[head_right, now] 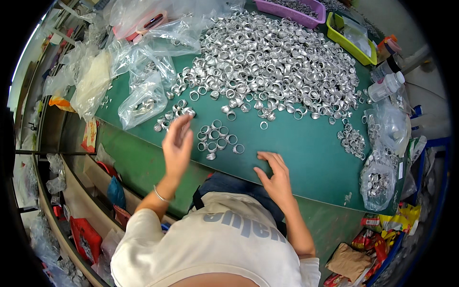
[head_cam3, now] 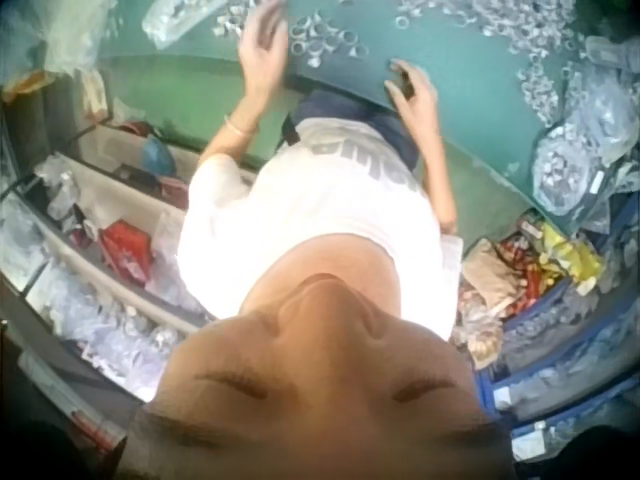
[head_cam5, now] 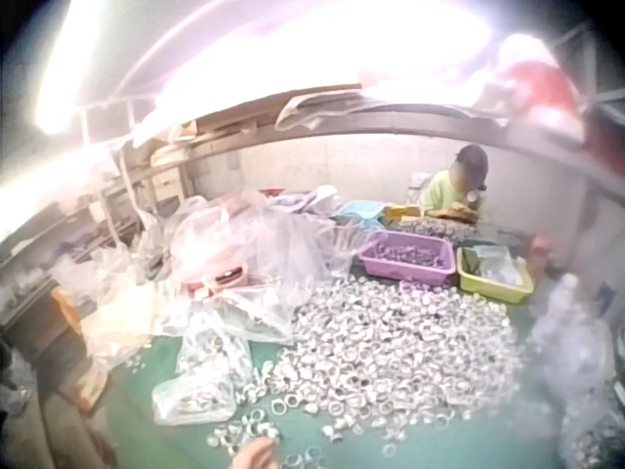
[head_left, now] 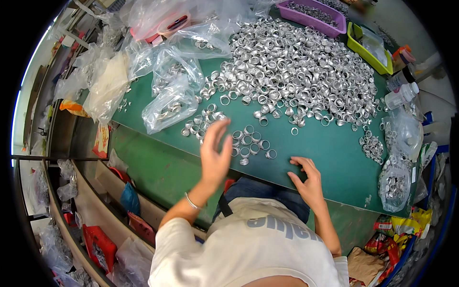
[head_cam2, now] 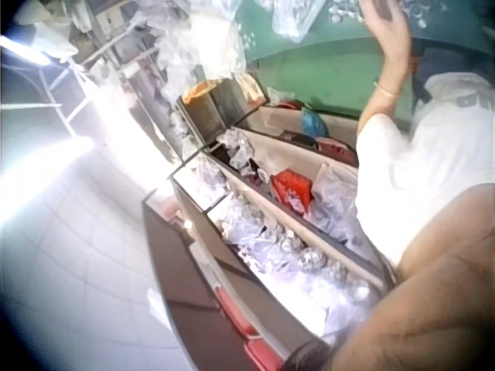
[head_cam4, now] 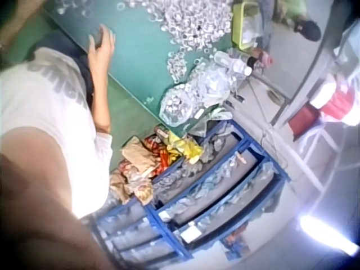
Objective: The person sorts through a large pile of silver-colored metal rings on a green work surface, picking up individual rings by hand and placing them into a plastic bag.
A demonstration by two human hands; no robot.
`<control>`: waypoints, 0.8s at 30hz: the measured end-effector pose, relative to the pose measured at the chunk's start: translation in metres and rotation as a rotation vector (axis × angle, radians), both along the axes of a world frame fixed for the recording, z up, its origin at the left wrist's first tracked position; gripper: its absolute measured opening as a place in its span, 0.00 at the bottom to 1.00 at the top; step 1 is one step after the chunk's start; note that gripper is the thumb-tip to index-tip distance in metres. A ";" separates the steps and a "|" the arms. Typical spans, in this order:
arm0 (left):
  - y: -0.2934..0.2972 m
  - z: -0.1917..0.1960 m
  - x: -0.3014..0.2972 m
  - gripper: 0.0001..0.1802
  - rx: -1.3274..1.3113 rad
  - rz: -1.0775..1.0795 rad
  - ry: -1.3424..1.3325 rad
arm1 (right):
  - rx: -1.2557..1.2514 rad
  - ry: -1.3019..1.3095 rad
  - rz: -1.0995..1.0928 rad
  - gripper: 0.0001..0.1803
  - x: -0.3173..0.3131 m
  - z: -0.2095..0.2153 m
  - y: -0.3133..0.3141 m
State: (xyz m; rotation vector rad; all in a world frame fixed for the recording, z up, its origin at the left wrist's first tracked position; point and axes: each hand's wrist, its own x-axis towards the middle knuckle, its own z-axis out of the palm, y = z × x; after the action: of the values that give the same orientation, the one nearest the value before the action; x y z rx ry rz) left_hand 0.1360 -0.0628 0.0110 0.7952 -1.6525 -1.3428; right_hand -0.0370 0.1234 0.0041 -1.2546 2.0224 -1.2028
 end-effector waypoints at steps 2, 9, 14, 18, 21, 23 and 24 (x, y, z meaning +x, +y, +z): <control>0.026 -0.025 0.019 0.33 -0.365 0.005 -0.349 | 0.003 0.072 0.058 0.24 0.000 -0.006 -0.013; 0.039 -0.040 0.005 0.55 -0.413 -0.137 -0.520 | 0.029 0.070 0.311 0.42 0.002 -0.013 -0.057; 0.027 -0.052 -0.014 0.52 -0.347 -0.176 -0.431 | -0.037 0.070 0.425 0.41 -0.004 -0.025 -0.081; 0.031 -0.042 -0.020 0.46 -0.177 -0.215 -0.215 | -0.122 0.160 0.477 0.41 -0.004 -0.033 -0.103; 0.047 -0.045 -0.004 0.38 -0.158 -0.074 -0.009 | -0.137 0.310 0.510 0.43 -0.004 -0.027 -0.109; 0.076 -0.051 0.011 0.27 -0.022 0.140 0.319 | -0.162 0.435 0.523 0.45 0.003 -0.025 -0.113; 0.087 -0.063 0.027 0.20 0.049 -0.007 0.362 | -0.148 0.442 0.516 0.45 0.004 -0.024 -0.112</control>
State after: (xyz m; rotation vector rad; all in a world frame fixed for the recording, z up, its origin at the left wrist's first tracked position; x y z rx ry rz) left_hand 0.1631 0.0239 -0.0522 0.5357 -1.3424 -1.4408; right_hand -0.0330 0.0111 -0.0201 -2.1047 1.7246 -0.8874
